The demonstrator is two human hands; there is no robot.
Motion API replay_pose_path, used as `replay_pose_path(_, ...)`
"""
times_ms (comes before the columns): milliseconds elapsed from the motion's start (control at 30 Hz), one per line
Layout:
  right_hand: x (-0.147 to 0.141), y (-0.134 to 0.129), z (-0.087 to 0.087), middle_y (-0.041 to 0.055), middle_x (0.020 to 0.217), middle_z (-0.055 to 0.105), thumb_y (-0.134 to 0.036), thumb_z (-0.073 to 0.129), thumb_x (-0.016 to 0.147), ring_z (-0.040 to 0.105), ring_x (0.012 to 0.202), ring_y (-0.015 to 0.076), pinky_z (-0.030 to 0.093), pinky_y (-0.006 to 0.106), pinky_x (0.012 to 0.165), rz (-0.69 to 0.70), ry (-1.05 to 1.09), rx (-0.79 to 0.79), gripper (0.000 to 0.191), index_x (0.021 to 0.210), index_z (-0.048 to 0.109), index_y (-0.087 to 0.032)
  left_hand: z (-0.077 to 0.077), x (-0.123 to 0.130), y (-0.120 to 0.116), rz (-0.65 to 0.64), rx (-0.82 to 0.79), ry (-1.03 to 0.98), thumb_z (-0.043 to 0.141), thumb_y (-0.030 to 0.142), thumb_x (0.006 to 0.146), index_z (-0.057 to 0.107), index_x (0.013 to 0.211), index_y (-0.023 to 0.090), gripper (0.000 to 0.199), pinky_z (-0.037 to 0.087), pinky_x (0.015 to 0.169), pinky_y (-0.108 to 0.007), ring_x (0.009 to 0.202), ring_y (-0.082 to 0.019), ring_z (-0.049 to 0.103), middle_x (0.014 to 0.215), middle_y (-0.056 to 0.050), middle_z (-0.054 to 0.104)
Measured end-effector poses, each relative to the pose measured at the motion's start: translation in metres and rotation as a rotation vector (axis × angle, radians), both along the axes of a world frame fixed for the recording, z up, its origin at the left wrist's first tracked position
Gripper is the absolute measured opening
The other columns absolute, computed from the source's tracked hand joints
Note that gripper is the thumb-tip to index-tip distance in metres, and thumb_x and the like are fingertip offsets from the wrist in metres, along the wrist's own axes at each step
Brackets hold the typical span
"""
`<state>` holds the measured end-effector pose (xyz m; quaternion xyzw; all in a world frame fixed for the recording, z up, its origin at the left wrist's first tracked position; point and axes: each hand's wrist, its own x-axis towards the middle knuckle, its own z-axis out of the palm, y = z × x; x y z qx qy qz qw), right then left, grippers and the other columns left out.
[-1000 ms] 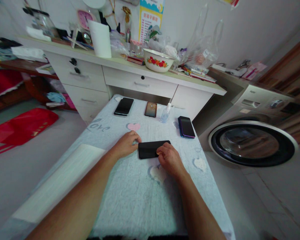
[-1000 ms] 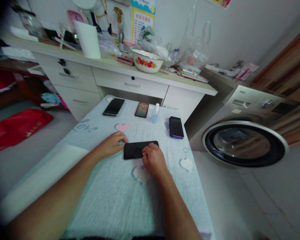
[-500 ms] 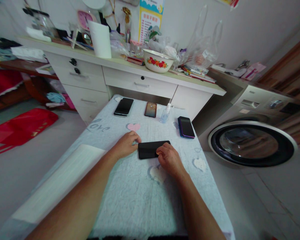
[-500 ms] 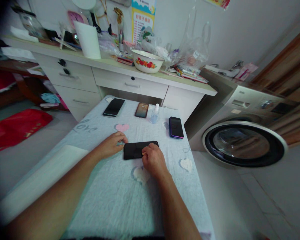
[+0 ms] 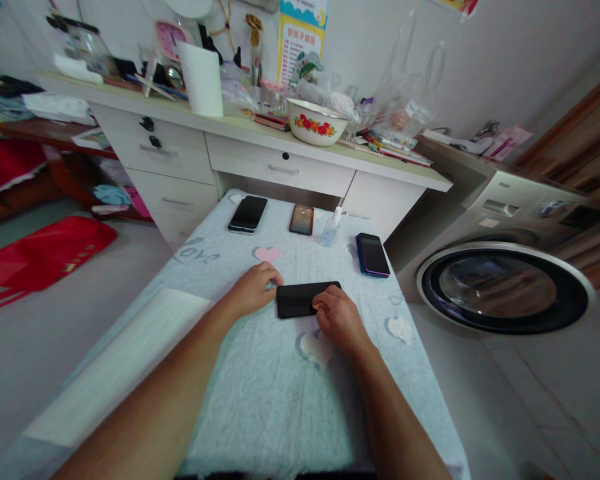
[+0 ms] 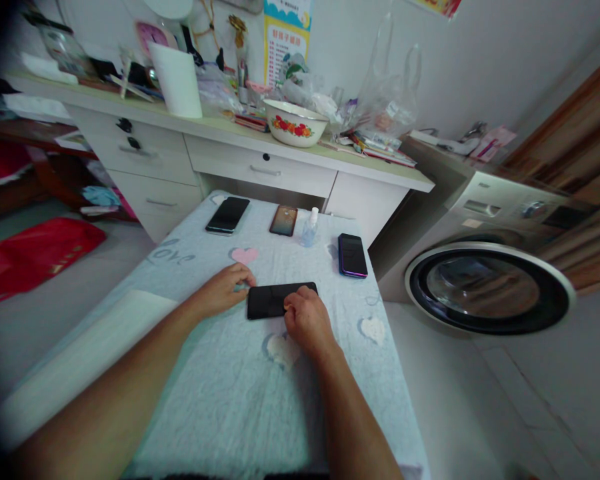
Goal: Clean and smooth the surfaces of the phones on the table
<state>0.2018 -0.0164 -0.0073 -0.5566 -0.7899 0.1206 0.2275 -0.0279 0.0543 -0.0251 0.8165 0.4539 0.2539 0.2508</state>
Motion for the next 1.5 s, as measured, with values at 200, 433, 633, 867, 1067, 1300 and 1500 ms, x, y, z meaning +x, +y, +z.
replay_pose_path(200, 0.0001, 0.0007, 0.0006, 0.0036, 0.082, 0.056, -0.006, 0.050, 0.077, 0.053, 0.083, 0.0166, 0.040, 0.026, 0.077, -0.001, -0.001, -0.007, 0.022, 0.082, 0.067, -0.018, 0.0035, 0.0012, -0.0012, 0.006, -0.012, 0.001, 0.051, 0.006, 0.069, 0.065, 0.080, 0.016, 0.021, 0.047, 0.081, -0.029, 0.089, -0.017, 0.056, 0.090, -0.004, 0.058)
replay_pose_path(433, -0.0009, -0.0002, 0.0034, 0.0040, 0.082, 0.057, -0.005, 0.050, 0.076, 0.053, 0.083, 0.0169, 0.041, 0.027, 0.076, -0.002, -0.005, -0.011, 0.022, 0.082, 0.067, -0.017, 0.0027, 0.0008, -0.0013, 0.003, -0.012, -0.004, 0.052, 0.007, 0.069, 0.065, 0.080, 0.017, 0.020, 0.047, 0.082, -0.029, 0.089, -0.017, 0.056, 0.090, -0.004, 0.058)
replay_pose_path(633, -0.0006, 0.0002, 0.0019, 0.0042, 0.083, 0.057, -0.006, 0.050, 0.077, 0.053, 0.084, 0.0169, 0.041, 0.026, 0.078, 0.003, 0.002, -0.007, 0.022, 0.082, 0.067, -0.018, -0.0012, 0.0003, 0.0004, -0.011, -0.007, -0.006, 0.052, 0.008, 0.071, 0.065, 0.082, 0.017, 0.019, 0.047, 0.083, -0.029, 0.091, -0.017, 0.056, 0.091, -0.005, 0.058)
replay_pose_path(867, 0.0000, 0.0003, 0.0008, 0.0040, 0.083, 0.057, -0.006, 0.050, 0.077, 0.053, 0.084, 0.0165, 0.041, 0.026, 0.078, 0.000, 0.009, -0.010, 0.022, 0.083, 0.068, -0.018, 0.0021, 0.0011, -0.0010, 0.002, -0.012, -0.012, 0.052, 0.007, 0.070, 0.065, 0.080, 0.016, 0.019, 0.047, 0.082, -0.030, 0.089, -0.017, 0.056, 0.090, -0.004, 0.058)
replay_pose_path(1067, -0.0002, 0.0003, 0.0007, 0.0039, 0.082, 0.057, -0.005, 0.050, 0.077, 0.054, 0.084, 0.0168, 0.041, 0.026, 0.078, 0.006, 0.012, -0.006, 0.022, 0.082, 0.068, -0.018, 0.0052, 0.0019, -0.0018, 0.002, -0.013, -0.004, 0.052, 0.008, 0.070, 0.065, 0.080, 0.017, 0.019, 0.047, 0.082, -0.030, 0.090, -0.018, 0.056, 0.089, -0.004, 0.058)
replay_pose_path(1300, -0.0001, 0.0002, 0.0001, 0.0038, 0.083, 0.057, -0.006, 0.049, 0.077, 0.054, 0.083, 0.0168, 0.041, 0.027, 0.078, 0.008, 0.012, -0.001, 0.023, 0.083, 0.068, -0.018, 0.0028, 0.0011, -0.0008, 0.005, -0.016, -0.001, 0.052, 0.007, 0.069, 0.065, 0.081, 0.017, 0.020, 0.046, 0.083, -0.030, 0.091, -0.018, 0.056, 0.090, -0.004, 0.058)
replay_pose_path(1500, 0.0007, 0.0002, -0.0007, 0.0040, 0.083, 0.057, -0.005, 0.049, 0.077, 0.054, 0.084, 0.0169, 0.042, 0.026, 0.077, 0.018, 0.015, 0.003, 0.023, 0.083, 0.067, -0.018, 0.0020, 0.0012, -0.0007, 0.003, -0.016, -0.007, 0.052, 0.008, 0.069, 0.066, 0.080, 0.017, 0.020, 0.047, 0.082, -0.030, 0.089, -0.018, 0.056, 0.090, -0.004, 0.058)
